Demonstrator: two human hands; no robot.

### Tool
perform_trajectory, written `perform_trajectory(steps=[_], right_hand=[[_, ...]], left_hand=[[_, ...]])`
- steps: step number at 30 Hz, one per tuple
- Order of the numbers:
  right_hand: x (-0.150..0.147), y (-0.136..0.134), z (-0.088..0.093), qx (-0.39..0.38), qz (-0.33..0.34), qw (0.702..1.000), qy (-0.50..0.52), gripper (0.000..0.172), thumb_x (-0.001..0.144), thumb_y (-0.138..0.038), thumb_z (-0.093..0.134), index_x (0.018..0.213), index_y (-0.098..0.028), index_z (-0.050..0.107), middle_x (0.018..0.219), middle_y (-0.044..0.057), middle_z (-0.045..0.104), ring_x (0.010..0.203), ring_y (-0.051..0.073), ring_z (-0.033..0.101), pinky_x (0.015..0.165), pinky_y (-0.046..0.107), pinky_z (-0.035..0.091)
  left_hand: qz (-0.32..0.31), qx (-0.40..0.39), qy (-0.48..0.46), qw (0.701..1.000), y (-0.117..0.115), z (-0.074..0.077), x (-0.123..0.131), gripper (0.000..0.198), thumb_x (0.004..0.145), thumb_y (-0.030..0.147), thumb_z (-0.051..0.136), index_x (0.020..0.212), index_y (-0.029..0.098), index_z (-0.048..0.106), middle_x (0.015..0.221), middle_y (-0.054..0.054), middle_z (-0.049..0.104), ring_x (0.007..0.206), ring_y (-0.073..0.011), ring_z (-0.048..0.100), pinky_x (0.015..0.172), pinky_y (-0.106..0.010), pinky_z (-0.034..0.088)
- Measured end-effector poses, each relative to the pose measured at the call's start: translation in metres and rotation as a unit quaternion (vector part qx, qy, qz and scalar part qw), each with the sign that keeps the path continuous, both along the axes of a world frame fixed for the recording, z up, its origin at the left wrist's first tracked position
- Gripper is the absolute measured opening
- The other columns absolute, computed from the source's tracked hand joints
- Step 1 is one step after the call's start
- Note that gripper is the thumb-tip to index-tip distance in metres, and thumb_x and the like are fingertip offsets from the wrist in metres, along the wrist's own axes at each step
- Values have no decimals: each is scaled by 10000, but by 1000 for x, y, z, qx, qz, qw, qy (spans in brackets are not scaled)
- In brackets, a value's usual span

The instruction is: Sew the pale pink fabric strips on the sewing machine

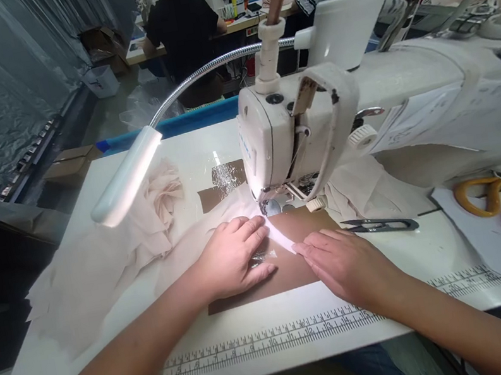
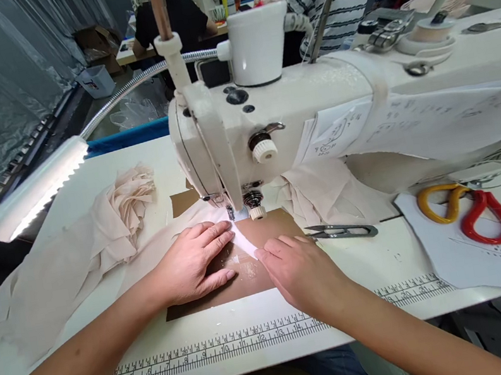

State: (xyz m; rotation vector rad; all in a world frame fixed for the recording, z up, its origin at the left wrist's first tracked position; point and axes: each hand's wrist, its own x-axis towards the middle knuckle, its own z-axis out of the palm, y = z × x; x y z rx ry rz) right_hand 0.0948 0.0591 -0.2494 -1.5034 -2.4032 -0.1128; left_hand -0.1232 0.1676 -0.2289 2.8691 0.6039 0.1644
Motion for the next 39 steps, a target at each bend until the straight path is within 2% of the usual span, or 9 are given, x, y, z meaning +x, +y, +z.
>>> perform_trajectory(steps=[8,17,28,31,34,37,39], right_hand=[[1,4,4,-29,11,999,-8,283,862,-54,395,979,-131,642,756,50,613,675,172,516,600,297,345],[-1,7,10,-38,20,999,-12,251,837,-44,418,905,-148,636,721,36,578,651,160,487,590,287,328],[-10,20,5,-36,24,999,15,260,887,-97,393,919,-139,648,692,29,550,657,167,446,601,288,325],[-12,25,7,-57,25,998,11,252,891,-110,400,877,-144,650,703,33,558,673,168,455,604,289,328],[-13,27,7,-43,31,998,26,236,880,-111,417,862,-148,649,691,28,549,651,157,435,596,281,325],[-12,28,6,-22,40,998,36,245,872,-94,419,927,-140,654,700,29,556,653,155,433,601,278,332],[-11,27,5,-18,40,998,39,255,869,-81,419,937,-138,658,704,33,564,668,158,448,608,280,339]], left_hand=[[-8,2,12,1000,6,0,-1,676,875,585,450,1365,119,466,1429,-144,438,1113,-307,488,960,-458,417],[-24,-8,-3,1000,13,0,-1,643,878,569,451,1330,115,505,1392,-144,480,1104,-305,490,954,-454,425],[-47,4,-4,999,39,-3,-1,670,864,560,479,1355,104,477,1388,-157,483,1181,-315,471,999,-465,397],[-48,9,-5,999,43,-5,-2,654,867,543,484,1363,118,469,1395,-144,480,1195,-317,462,1009,-470,388],[-53,11,-14,998,43,-5,-5,623,876,523,481,1359,129,471,1391,-152,477,1195,-320,466,999,-473,393],[-51,4,-28,998,38,-3,-10,572,893,489,471,1318,106,503,1330,-178,510,1137,-306,500,956,-443,419],[-42,-8,-31,999,32,-1,-13,530,900,473,467,1270,101,540,1205,-175,573,1042,-283,538,890,-414,445]])
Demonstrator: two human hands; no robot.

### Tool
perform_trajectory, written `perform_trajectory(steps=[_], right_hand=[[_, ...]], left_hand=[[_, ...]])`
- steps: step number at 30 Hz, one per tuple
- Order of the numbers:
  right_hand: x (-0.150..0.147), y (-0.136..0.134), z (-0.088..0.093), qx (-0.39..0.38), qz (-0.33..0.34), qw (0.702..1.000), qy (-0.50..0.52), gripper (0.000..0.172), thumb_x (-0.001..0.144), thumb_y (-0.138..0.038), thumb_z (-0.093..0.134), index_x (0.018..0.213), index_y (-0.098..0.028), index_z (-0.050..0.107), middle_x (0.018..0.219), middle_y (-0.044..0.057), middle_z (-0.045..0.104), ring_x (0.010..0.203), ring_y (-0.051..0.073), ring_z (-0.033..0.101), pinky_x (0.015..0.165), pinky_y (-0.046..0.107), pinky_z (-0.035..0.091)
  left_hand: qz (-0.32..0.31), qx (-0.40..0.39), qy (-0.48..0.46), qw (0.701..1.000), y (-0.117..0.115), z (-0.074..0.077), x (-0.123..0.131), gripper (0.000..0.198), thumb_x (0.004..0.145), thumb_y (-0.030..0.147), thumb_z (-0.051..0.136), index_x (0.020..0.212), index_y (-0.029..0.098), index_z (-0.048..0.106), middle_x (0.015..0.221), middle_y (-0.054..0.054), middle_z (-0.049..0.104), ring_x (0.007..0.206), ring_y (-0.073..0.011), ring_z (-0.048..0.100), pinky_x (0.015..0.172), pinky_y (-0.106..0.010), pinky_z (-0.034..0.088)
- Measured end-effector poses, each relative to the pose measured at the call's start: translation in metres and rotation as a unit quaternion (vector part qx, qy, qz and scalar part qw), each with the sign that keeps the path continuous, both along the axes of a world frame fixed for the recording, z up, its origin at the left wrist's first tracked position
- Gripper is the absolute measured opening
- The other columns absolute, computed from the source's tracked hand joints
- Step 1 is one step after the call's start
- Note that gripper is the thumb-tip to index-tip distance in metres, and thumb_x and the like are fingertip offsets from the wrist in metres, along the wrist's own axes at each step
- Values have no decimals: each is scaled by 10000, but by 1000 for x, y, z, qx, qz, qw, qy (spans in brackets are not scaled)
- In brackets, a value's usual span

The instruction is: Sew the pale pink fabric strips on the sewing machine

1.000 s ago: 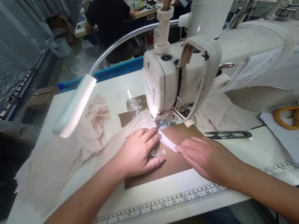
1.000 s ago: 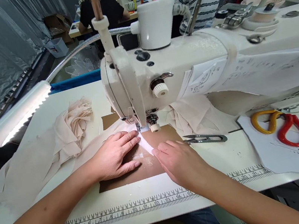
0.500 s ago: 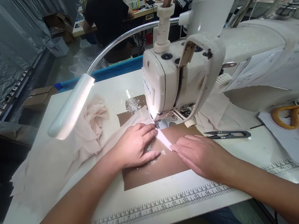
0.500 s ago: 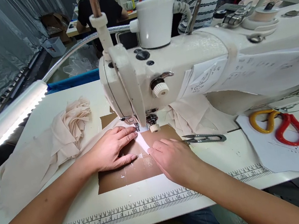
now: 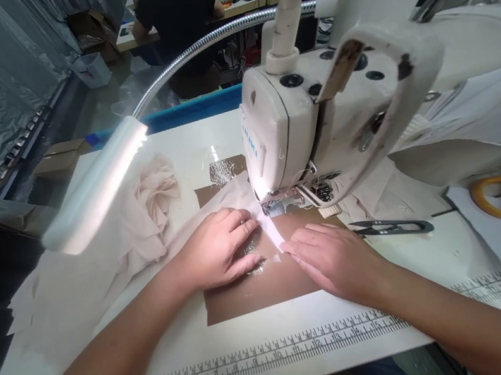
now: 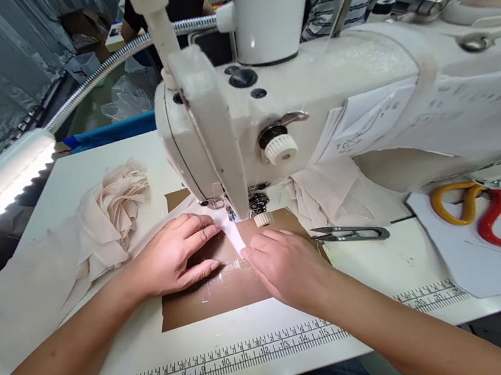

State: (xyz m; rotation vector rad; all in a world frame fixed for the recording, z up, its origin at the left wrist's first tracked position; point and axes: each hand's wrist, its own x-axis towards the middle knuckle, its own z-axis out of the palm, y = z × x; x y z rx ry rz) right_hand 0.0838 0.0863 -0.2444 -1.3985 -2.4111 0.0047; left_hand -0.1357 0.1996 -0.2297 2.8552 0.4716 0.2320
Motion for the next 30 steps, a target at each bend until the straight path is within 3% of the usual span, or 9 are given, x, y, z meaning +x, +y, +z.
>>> perform_trajectory(steps=[4,12,20,30], right_hand=[[1,-1,-3,6,-6,1000,8,254,866,-74,428,918,-146,666,707,38,574,680,161,473,611,282,355],[2,-3,-8,20,-10,1000,10,278,877,-83,440,1023,-126,672,722,41,586,681,157,476,622,289,374],[2,-3,-7,15,-16,1000,-1,274,886,-97,429,1013,-142,669,707,37,567,684,159,479,619,287,364],[0,-4,-5,29,-11,999,13,279,887,-88,416,992,-126,672,714,36,582,675,160,448,620,296,345]], left_hand=[[14,-17,-2,1000,-10,-2,-1,505,892,482,472,1242,129,563,1030,-138,601,915,-253,556,815,-402,443],[28,-12,-11,999,-11,-13,3,544,885,522,468,1283,157,540,1053,-127,574,931,-253,530,845,-420,411],[15,14,-14,1000,-13,-11,7,488,905,505,441,1253,190,575,1027,-117,576,892,-237,529,806,-397,401],[3,17,-13,1000,-16,-8,7,461,929,449,418,1223,139,590,1014,-134,594,877,-235,524,778,-393,418]])
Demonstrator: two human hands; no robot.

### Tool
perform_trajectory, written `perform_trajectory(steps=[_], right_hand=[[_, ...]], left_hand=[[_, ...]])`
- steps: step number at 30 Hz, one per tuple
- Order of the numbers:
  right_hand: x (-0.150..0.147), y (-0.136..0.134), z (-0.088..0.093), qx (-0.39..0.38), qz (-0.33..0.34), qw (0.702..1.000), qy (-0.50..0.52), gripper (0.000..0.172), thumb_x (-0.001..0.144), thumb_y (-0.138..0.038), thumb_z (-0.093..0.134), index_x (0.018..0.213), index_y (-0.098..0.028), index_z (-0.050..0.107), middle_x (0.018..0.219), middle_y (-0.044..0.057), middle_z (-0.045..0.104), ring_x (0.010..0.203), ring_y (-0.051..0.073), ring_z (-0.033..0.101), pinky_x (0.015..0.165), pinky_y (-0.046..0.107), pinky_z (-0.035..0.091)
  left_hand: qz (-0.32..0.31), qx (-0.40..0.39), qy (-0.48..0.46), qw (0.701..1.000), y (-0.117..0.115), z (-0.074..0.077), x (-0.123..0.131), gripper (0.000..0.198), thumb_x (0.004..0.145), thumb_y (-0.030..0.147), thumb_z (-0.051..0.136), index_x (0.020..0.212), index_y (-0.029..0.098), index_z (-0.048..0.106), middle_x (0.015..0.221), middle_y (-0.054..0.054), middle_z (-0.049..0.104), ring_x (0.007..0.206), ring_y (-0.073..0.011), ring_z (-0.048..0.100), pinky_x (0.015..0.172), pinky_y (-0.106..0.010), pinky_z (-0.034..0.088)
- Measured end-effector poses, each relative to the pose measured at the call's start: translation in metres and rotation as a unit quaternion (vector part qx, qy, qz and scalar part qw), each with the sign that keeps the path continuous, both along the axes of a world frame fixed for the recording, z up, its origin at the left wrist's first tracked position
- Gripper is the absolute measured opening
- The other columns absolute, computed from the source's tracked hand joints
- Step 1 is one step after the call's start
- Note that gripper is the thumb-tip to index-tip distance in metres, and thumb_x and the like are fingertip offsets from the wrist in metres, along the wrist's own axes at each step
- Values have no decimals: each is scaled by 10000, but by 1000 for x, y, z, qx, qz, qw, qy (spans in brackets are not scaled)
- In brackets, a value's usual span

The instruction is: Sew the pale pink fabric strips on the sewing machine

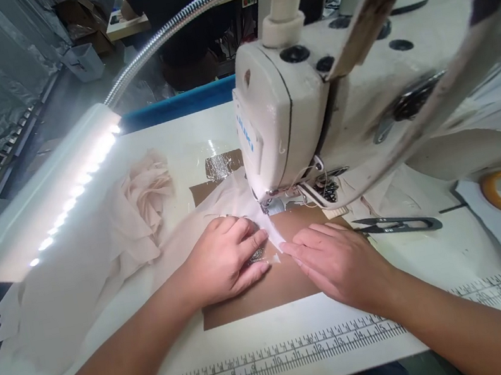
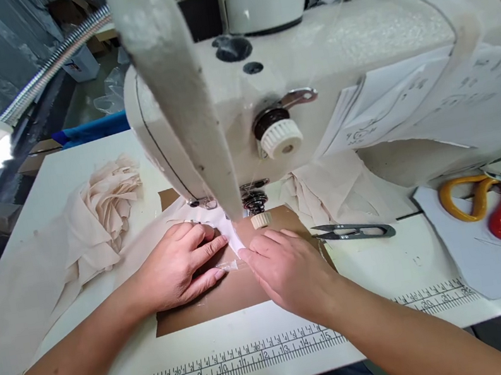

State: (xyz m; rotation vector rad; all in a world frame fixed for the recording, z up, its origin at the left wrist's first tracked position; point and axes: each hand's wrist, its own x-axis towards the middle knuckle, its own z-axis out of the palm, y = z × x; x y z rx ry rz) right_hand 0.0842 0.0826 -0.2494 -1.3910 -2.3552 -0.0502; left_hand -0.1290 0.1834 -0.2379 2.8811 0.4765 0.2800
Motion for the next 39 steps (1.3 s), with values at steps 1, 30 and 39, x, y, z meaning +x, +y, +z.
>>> perform_trajectory(steps=[1,30,39], right_hand=[[0,0,0,-1,-2,1000,-1,280,888,-90,413,987,-127,673,716,37,583,679,162,453,621,299,344],[-1,-1,-3,-2,4,1000,14,292,865,-78,427,1009,-117,678,721,46,601,671,166,476,623,303,372],[6,1,-2,-25,-52,997,49,266,890,-101,430,944,-140,688,759,51,636,731,164,564,682,295,419]], left_hand=[[-3,3,0,1000,0,0,0,459,929,443,419,1225,135,587,1040,-141,591,906,-244,527,788,-397,422],[-19,-4,48,999,-8,1,2,543,915,538,411,1323,190,500,1347,-117,496,1130,-305,461,917,-452,376],[-49,22,39,998,-2,1,-2,546,915,532,423,1325,180,504,1369,-138,474,1139,-312,460,935,-456,380]])
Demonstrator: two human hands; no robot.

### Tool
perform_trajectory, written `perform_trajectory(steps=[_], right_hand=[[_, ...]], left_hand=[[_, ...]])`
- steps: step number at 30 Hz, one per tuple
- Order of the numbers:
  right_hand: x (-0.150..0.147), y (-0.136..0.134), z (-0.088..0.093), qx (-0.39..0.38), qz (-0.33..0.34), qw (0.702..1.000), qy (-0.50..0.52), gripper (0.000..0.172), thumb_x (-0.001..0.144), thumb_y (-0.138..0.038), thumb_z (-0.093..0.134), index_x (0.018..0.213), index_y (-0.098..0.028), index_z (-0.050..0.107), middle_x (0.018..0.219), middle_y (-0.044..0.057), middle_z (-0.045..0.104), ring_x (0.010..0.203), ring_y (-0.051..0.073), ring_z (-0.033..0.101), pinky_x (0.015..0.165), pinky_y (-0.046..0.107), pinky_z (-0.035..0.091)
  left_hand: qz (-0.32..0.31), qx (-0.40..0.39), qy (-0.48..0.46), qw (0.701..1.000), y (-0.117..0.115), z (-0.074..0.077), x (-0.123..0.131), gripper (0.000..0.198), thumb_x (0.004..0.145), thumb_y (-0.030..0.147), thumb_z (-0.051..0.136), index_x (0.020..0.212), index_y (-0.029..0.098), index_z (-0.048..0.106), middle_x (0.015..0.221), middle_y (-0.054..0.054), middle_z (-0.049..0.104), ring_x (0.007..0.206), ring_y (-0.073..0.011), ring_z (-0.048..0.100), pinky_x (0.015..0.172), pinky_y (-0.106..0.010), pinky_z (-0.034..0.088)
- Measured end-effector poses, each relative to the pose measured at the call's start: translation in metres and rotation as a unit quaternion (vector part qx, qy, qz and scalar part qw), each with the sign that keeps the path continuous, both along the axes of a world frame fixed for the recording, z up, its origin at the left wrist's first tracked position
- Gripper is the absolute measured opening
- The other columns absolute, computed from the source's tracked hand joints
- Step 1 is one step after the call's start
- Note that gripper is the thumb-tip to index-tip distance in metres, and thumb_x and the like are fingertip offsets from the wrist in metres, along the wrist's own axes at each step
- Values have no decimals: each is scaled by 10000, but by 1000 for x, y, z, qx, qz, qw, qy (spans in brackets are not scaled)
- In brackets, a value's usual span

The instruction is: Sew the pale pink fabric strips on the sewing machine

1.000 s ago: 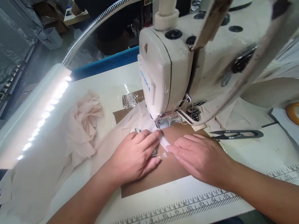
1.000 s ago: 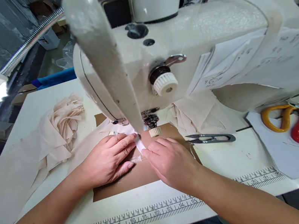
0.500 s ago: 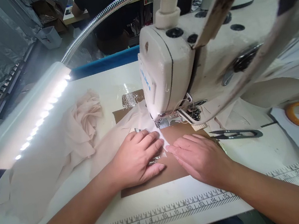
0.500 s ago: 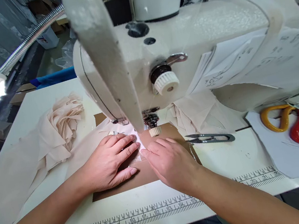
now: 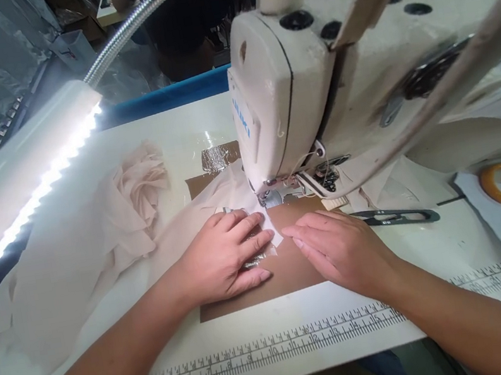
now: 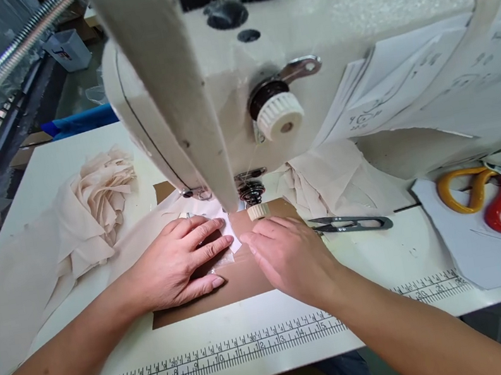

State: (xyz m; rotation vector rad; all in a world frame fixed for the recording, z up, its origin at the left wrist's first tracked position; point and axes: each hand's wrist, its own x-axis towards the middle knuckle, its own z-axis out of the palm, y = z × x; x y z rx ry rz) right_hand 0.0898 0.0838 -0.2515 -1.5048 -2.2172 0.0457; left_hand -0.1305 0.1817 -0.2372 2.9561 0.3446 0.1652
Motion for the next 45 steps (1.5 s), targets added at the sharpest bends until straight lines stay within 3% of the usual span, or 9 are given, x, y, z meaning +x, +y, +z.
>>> perform_trajectory(steps=[16,26,32,38,45], right_hand=[[-2,4,1,-15,34,999,-7,313,877,-87,414,1020,-152,685,753,37,612,696,157,500,628,280,374],[-2,4,1,-35,51,998,-23,315,900,-110,389,999,-157,685,748,42,589,707,165,477,643,286,360],[-9,-1,3,-18,31,999,-23,301,898,-91,387,974,-144,673,782,42,596,726,173,458,673,302,353],[-10,-2,2,-12,31,999,-19,295,870,-60,402,978,-123,669,778,43,593,735,177,447,676,310,346],[-11,-3,0,13,41,998,-42,309,833,-37,423,1018,-110,659,806,51,608,750,179,445,688,312,352]], left_hand=[[6,7,17,1000,-9,4,3,486,920,460,432,1341,224,488,1332,-177,463,1109,-340,463,892,-488,404],[8,-14,25,1000,-13,8,0,517,911,493,436,1344,215,481,1386,-196,419,1206,-379,417,945,-536,381],[58,-30,-16,998,-10,6,3,499,930,468,405,1250,108,537,1382,-164,471,1135,-310,488,934,-461,410],[60,15,-10,998,-8,1,8,477,945,416,409,1316,134,508,1365,-116,514,1120,-294,502,883,-444,411],[63,2,-2,998,-9,2,6,494,948,417,406,1329,117,502,1397,-110,486,1150,-287,473,944,-445,400]])
